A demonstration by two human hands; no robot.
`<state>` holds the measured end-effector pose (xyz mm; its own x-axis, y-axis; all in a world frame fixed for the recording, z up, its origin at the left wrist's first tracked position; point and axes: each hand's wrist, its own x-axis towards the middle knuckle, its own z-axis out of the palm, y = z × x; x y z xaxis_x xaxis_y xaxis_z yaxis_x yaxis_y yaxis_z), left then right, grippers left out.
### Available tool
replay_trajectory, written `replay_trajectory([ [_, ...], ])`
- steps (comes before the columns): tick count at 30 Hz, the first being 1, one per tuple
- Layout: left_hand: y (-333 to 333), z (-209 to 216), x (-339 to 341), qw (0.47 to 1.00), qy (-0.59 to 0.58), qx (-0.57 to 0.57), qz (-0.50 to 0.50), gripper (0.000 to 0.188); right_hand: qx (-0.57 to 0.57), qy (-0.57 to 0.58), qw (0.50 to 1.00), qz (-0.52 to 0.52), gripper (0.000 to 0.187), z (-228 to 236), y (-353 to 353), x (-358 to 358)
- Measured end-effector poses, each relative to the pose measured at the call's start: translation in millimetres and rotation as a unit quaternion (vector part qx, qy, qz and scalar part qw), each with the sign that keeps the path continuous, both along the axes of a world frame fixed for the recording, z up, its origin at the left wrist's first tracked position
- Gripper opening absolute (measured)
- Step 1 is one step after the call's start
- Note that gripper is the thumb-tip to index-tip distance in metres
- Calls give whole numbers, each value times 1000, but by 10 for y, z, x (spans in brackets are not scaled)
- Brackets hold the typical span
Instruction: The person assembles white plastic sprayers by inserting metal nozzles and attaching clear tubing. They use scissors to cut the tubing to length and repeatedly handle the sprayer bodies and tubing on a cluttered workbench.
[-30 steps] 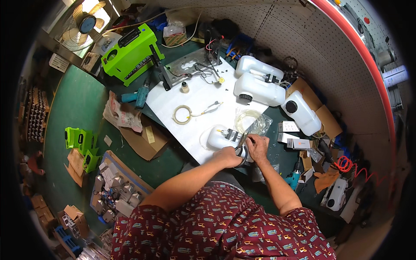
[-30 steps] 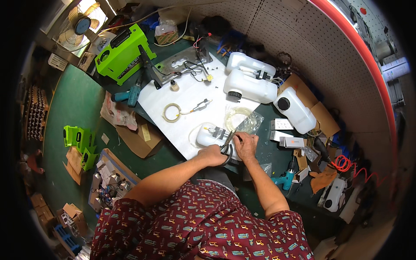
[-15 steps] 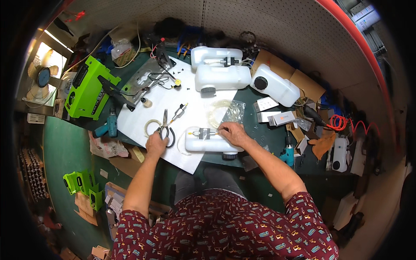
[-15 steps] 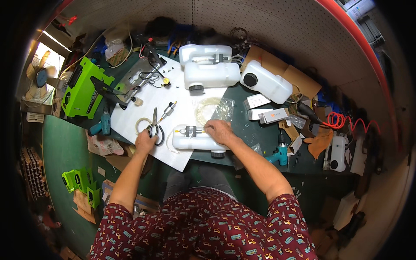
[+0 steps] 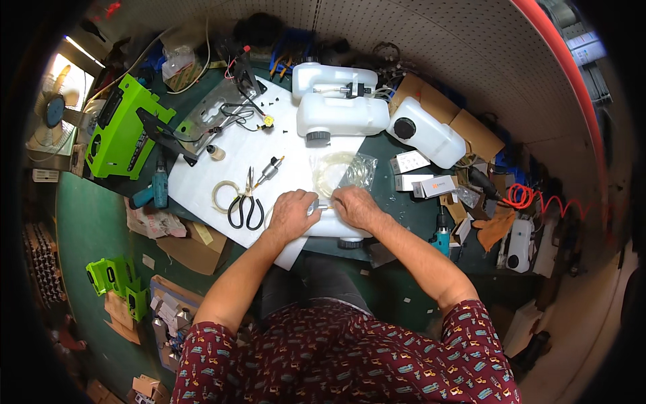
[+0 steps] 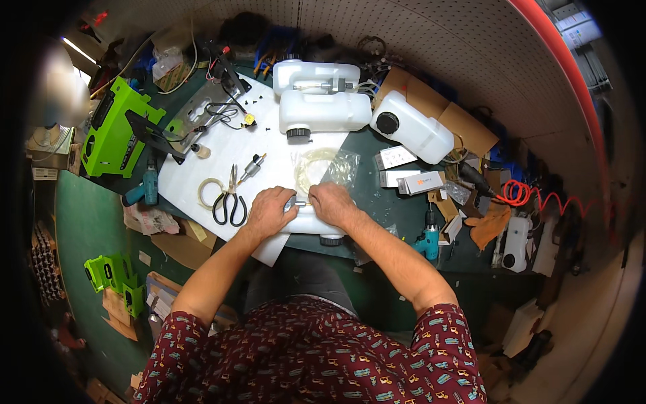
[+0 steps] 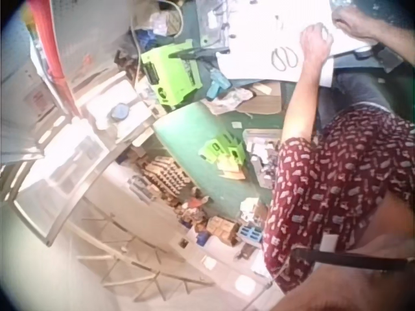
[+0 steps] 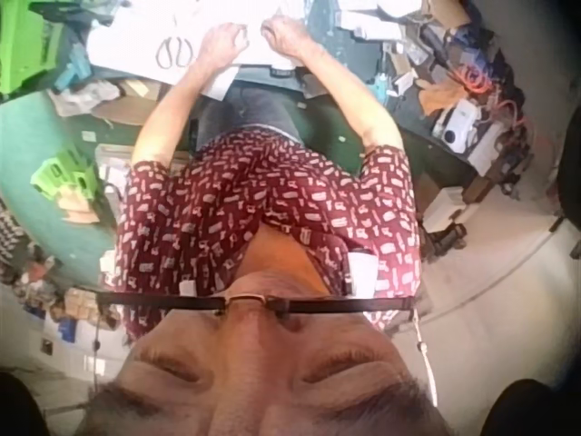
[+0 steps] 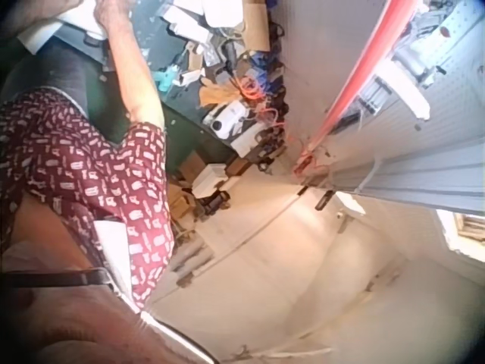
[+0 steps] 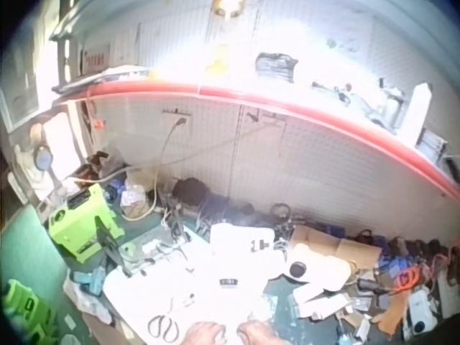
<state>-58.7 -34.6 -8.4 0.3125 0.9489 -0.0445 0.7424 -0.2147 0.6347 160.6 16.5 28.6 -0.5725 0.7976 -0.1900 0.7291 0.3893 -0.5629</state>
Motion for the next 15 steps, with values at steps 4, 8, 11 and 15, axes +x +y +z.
replay_trajectory([
  [4, -8, -49, 20, 1000, -1, 30, 0, 34, -53, -51, 997, 22, 14, 27, 69, -43],
  [8, -8, -88, 29, 999, -6, 37, 10, 34, -67, -101, 992, 41, 13, -2, 110, -69],
  [11, -7, -89, 25, 999, -5, 39, 13, 35, -67, -123, 989, 54, 14, 19, 124, -104],
  [15, -8, -101, 22, 999, -6, 47, 14, 35, -70, -186, 978, 64, 15, 124, 145, -172],
])
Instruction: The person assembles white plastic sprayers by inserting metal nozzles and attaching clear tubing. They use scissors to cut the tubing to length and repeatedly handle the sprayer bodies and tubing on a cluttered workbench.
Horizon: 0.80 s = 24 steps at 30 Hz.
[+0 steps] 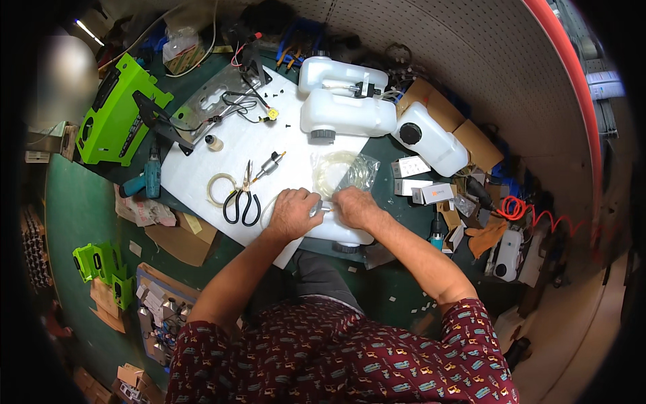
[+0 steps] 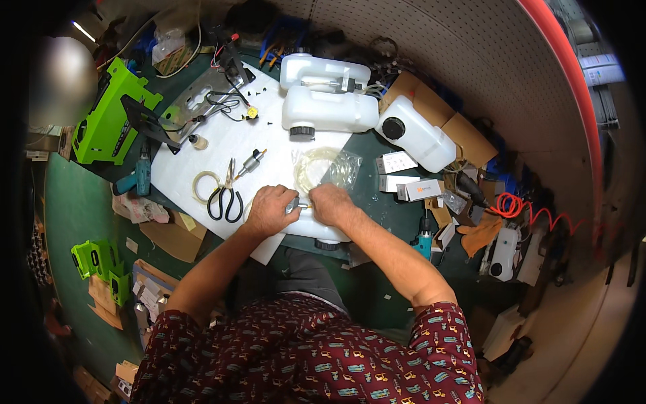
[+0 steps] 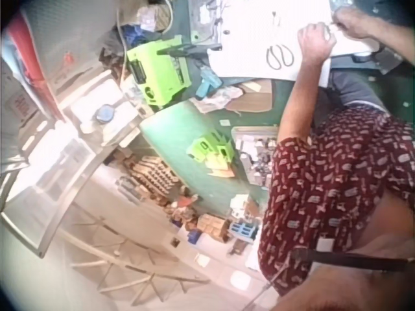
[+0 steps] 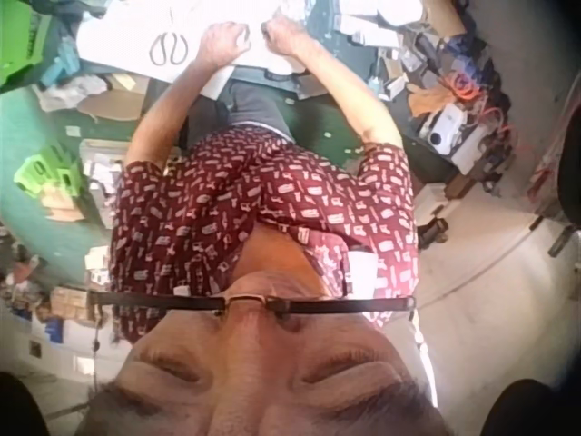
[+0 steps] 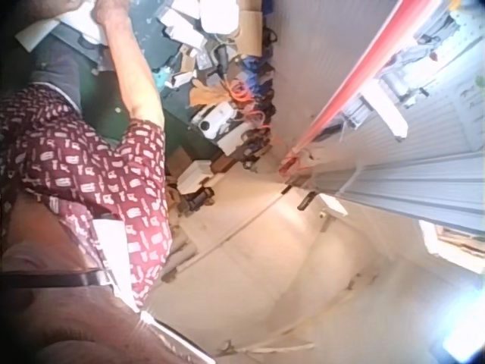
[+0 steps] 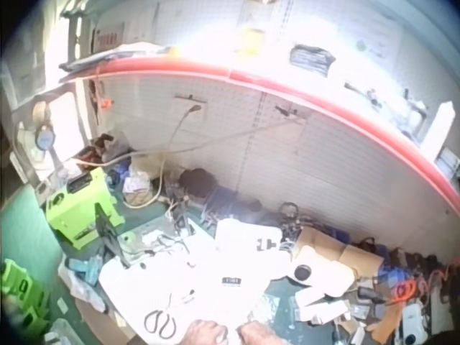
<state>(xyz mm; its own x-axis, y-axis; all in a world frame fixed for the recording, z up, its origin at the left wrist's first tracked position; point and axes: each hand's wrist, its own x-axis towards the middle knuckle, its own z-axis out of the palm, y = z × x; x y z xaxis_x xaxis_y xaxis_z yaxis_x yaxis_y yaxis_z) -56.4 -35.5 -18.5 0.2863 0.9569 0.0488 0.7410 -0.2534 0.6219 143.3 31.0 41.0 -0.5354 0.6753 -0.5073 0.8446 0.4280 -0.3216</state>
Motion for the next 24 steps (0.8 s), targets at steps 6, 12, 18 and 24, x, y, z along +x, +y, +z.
replay_trajectory([
  [6, -20, -11, 0, 1000, -9, 12, 2, 34, -43, -52, 997, 25, 17, 63, 70, -38],
  [12, -21, -31, 2, 1000, -9, 5, 5, 34, -68, -78, 994, 26, 16, 32, 107, -27],
  [18, -5, -18, 7, 1000, 0, 2, 4, 34, -80, -64, 995, 15, 16, -2, 95, 9],
  [24, -6, -32, 5, 1000, -2, 1, 6, 34, -53, -10, 999, -2, 14, -42, 30, 69],
])
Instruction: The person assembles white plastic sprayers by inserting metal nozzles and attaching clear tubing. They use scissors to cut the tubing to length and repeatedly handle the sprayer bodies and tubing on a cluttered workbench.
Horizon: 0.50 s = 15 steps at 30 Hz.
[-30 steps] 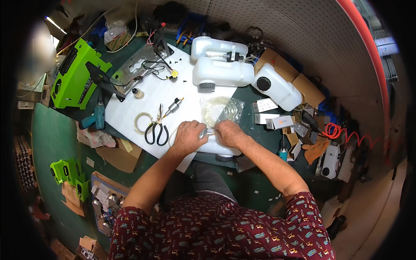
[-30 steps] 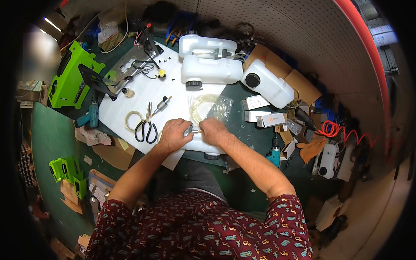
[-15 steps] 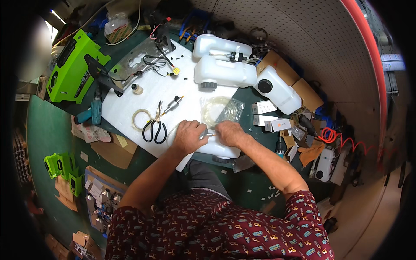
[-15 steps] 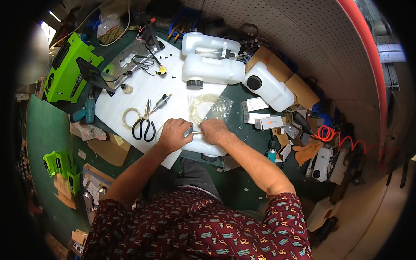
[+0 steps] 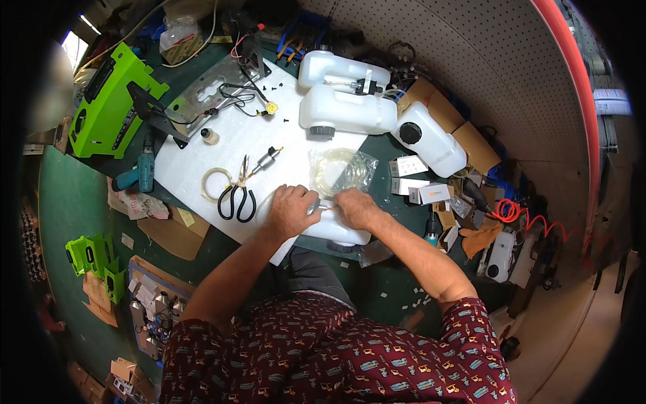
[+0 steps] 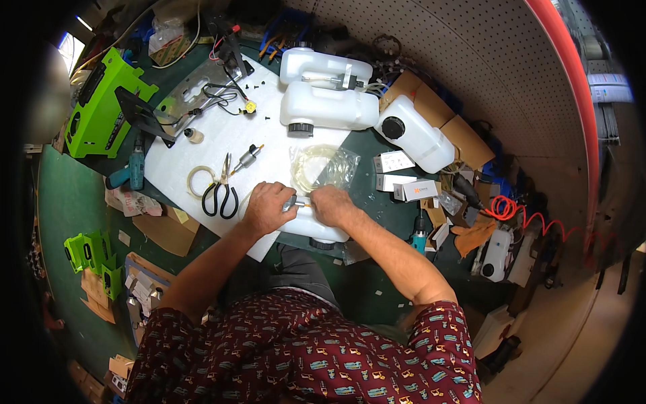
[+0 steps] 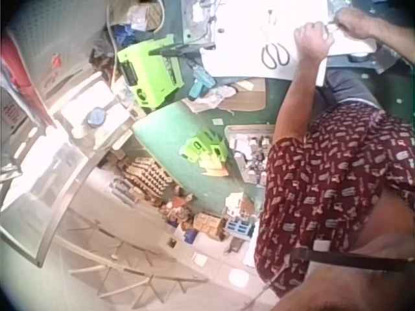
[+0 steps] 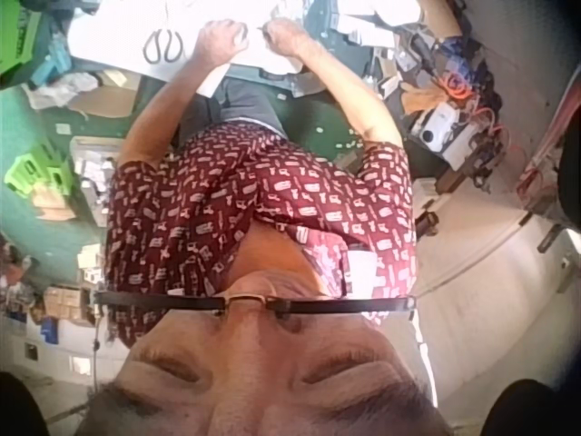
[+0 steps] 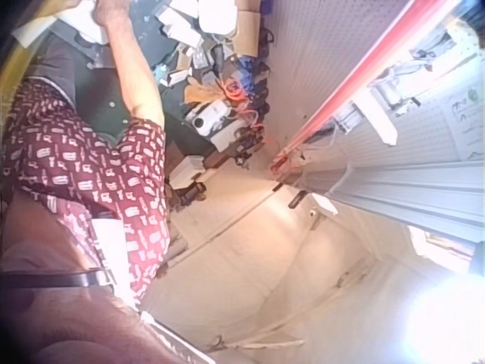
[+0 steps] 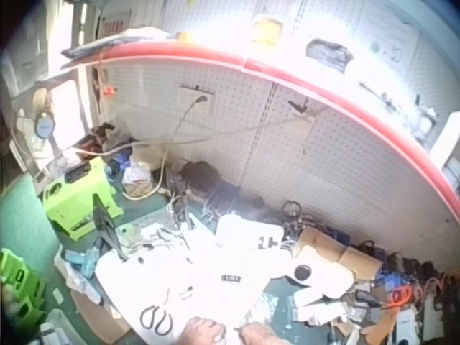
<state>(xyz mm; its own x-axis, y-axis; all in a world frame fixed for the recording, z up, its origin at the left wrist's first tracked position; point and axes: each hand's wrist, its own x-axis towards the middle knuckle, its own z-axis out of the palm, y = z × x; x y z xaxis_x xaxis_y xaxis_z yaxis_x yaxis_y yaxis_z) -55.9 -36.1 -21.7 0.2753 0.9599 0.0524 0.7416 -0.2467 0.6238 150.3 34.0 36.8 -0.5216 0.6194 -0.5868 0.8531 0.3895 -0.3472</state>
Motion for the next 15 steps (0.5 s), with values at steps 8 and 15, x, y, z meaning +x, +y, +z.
replay_trajectory([
  [8, -28, -41, 27, 1000, -6, 10, 6, 30, 73, 184, 979, -47, 12, -259, -285, 180],
  [15, -64, -72, 61, 999, -18, 29, 22, 31, 167, 236, 957, -37, 10, -379, -389, 172],
])
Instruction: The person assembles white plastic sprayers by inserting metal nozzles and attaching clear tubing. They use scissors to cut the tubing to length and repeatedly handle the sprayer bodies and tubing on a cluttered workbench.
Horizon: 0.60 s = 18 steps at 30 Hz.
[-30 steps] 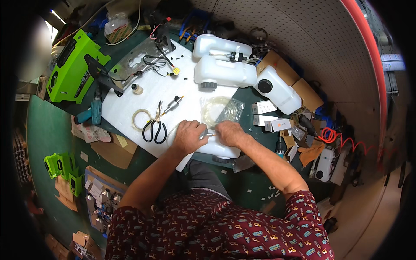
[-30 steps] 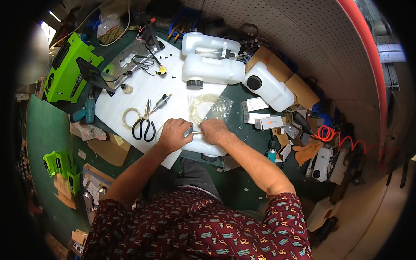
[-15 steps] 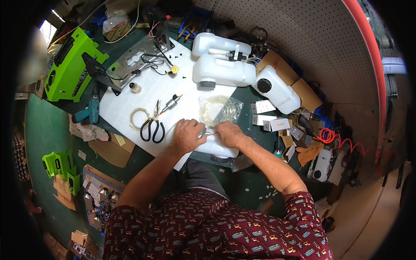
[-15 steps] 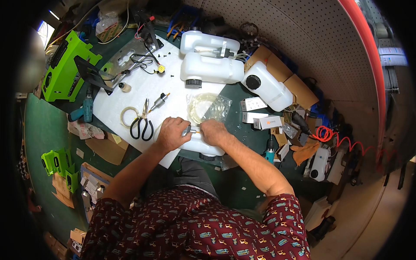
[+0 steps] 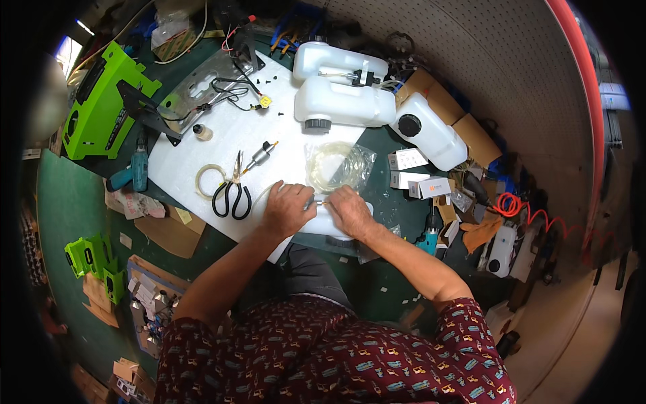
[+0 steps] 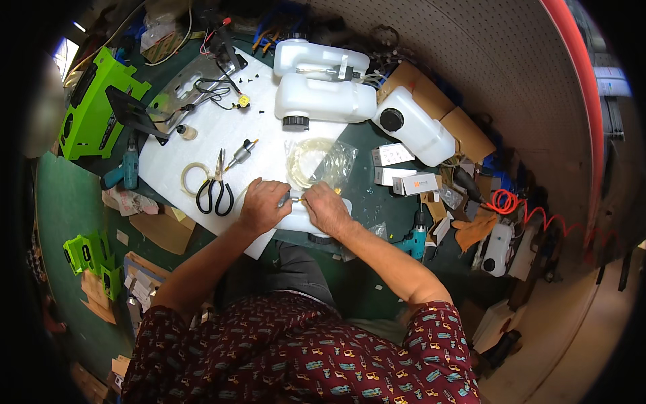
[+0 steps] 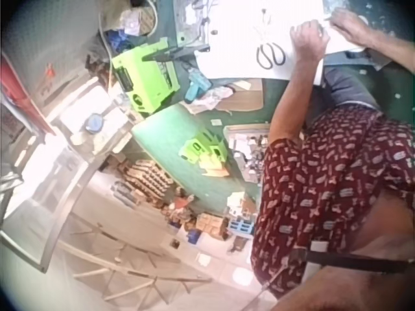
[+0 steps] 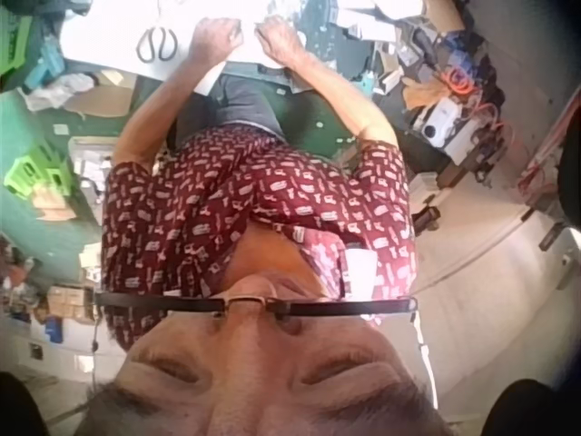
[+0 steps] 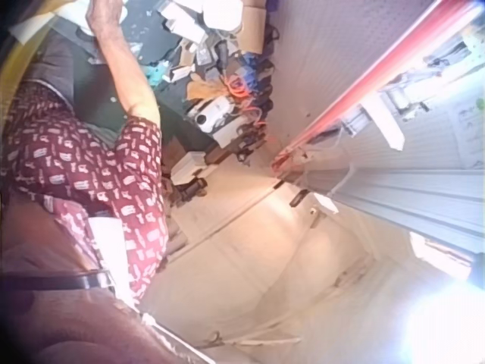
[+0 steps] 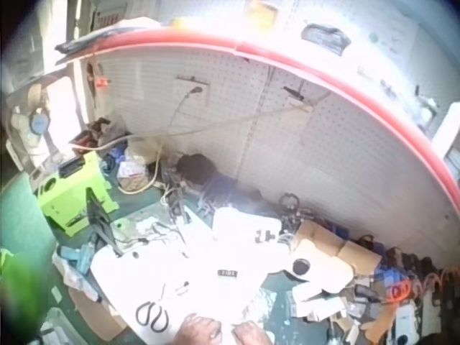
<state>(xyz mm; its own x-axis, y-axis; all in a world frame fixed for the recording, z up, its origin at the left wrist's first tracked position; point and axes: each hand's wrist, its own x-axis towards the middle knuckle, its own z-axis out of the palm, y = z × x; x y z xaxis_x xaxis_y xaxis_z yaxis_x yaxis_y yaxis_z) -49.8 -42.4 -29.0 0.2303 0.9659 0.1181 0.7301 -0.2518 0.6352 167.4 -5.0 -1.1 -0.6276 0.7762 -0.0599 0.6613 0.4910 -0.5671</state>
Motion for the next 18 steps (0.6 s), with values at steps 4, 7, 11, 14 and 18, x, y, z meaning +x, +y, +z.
replay_trajectory([
  [4, 40, 80, -1, 998, 24, -53, -8, 32, 0, -32, 999, 29, 16, 128, 81, 92],
  [7, 78, 100, -26, 996, 28, -84, -8, 31, -50, -57, 997, 4, 24, 298, 62, 251],
  [11, 67, 70, -11, 998, -1, -70, -8, 31, -92, -46, 995, 4, 22, 254, 81, 320],
  [14, 75, 65, -15, 998, -10, -56, -11, 30, -138, -28, 989, -32, 18, 258, 125, 252],
  [18, 61, 79, -2, 999, -12, -33, -12, 24, -168, -4, 983, -72, 15, 113, 153, 190],
])
